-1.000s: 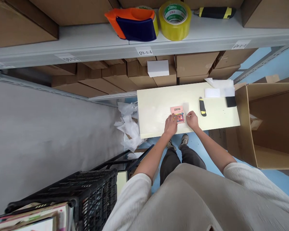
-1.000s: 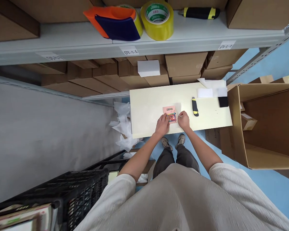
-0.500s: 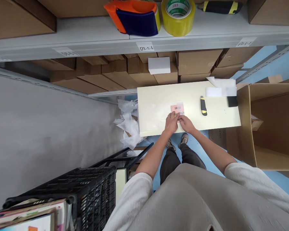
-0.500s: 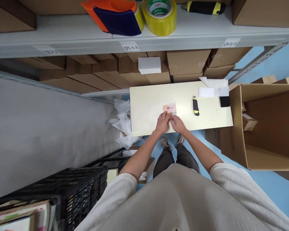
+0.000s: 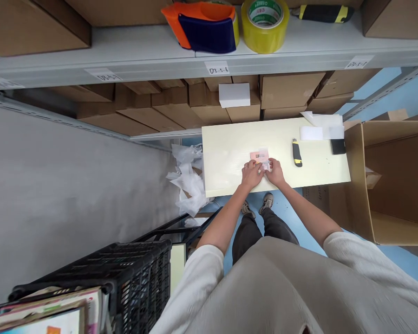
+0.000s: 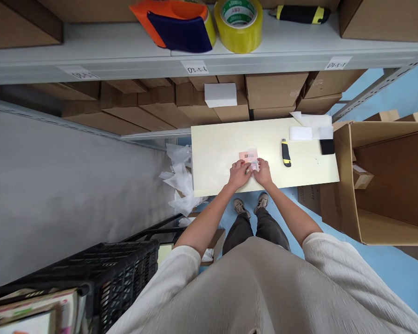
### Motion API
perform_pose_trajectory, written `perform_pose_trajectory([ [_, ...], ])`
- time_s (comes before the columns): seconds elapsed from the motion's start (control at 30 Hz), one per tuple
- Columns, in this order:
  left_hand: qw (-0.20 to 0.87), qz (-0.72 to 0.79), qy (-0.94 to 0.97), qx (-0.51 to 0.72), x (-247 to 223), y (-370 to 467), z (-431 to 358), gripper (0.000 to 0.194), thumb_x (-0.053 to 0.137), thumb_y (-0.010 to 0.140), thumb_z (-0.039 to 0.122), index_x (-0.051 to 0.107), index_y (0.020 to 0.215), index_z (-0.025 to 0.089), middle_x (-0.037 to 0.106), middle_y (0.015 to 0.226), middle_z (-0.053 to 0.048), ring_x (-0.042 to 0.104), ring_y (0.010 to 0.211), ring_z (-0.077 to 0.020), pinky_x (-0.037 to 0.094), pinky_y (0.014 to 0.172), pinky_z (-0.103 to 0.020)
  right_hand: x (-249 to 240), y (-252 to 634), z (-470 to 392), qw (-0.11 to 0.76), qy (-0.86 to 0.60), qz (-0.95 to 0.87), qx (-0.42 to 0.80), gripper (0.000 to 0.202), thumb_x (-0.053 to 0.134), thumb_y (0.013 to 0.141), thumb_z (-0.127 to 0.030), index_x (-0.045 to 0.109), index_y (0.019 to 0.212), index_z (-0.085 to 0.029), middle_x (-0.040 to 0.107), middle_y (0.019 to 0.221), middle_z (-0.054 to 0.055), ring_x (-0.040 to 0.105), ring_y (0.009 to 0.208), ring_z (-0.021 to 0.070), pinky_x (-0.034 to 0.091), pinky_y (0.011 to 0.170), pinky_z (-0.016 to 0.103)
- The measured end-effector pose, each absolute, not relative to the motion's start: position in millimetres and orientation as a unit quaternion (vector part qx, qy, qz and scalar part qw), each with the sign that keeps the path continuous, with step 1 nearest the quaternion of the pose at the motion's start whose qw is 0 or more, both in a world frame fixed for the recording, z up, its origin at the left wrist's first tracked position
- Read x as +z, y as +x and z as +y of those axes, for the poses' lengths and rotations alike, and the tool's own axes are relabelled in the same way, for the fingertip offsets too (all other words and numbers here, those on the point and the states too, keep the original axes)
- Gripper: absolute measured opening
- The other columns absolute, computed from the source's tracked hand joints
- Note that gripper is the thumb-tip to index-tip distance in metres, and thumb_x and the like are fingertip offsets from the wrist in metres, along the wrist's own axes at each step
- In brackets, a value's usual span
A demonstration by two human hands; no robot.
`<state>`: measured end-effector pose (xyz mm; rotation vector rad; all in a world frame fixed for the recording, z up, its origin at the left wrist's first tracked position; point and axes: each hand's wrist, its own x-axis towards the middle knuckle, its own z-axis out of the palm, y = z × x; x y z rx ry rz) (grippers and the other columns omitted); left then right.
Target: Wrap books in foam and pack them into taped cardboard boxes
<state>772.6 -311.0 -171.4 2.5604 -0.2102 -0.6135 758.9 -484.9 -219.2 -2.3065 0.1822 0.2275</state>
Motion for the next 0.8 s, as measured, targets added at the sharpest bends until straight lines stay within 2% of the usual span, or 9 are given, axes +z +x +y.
perform_pose_trajectory([
  [0.13,0.233,-0.115,0.939,-0.223,-171.9,767.2,-308.5,0.069,0.07,0.094,0.029,0.055,0.161,0.031,0.044,0.166,-0.014,0.039,0.149,-0.0401,0.041,0.121,-0.055,-207.5,734.2,-484.9,0.3,-0.95,-0.011,0.084,0.073,0.061,0.093,-0.037,0.049,0.162,-0.016,0.053,0.16,0.024,0.052,0.138,0.0425,0.046,0.113,0.063],
  [0.23,0.233,-0.129,0.938,-0.223,-172.8,762.5,-306.7,0.074,0.068,0.092,0.023,0.051,0.164,0.031,0.041,0.169,-0.014,0.036,0.152,-0.0397,0.038,0.123,-0.055,-205.7,727.6,-483.6,0.322,-0.942,0.009,0.089,0.077,0.062,0.091,-0.035,0.046,0.164,-0.018,0.051,0.165,0.022,0.051,0.141,0.0435,0.044,0.115,0.066],
  [0.37,0.241,-0.108,0.937,-0.227,-173.1,762.4,-308.9,0.075,0.066,0.089,0.021,0.054,0.162,0.031,0.042,0.169,-0.012,0.037,0.152,-0.0392,0.039,0.123,-0.056,-213.9,747.4,-477.9,0.442,-0.881,0.145,0.082,0.075,0.065,0.084,-0.034,0.051,0.157,-0.022,0.067,0.147,0.016,0.064,0.13,0.0349,0.052,0.113,0.06],
  [0.5,0.253,-0.099,0.937,-0.22,-174.4,765.9,-309.9,0.066,0.059,0.095,0.02,0.059,0.159,0.033,0.048,0.165,-0.01,0.041,0.149,-0.0371,0.044,0.12,-0.055,-218.2,774.7,-473.4,0.546,-0.793,0.251,0.102,0.058,0.071,0.078,-0.039,0.064,0.132,-0.019,0.077,0.119,0.012,0.074,0.108,0.0275,0.064,0.097,0.045],
  [0.63,0.282,-0.105,0.93,-0.21,-176.3,769.3,-310.3,0.057,0.05,0.102,0.022,0.061,0.157,0.032,0.056,0.158,-0.009,0.047,0.146,-0.0346,0.047,0.12,-0.051,-207.4,785.9,-478.1,0.544,-0.79,0.266,0.1,0.042,0.074,0.07,-0.036,0.068,0.11,-0.022,0.079,0.103,0.007,0.076,0.094,0.0255,0.065,0.088,0.042],
  [0.8,0.347,-0.141,0.901,-0.216,-173.8,774.3,-326.5,0.059,0.054,0.103,0.023,0.058,0.161,0.031,0.057,0.159,-0.008,0.053,0.146,-0.031,0.046,0.122,-0.046,-179.1,786.6,-495.3,0.483,-0.841,0.237,0.062,0.041,0.069,0.07,-0.032,0.07,0.11,-0.022,0.078,0.099,0.006,0.074,0.093,0.0272,0.063,0.091,0.043],
])
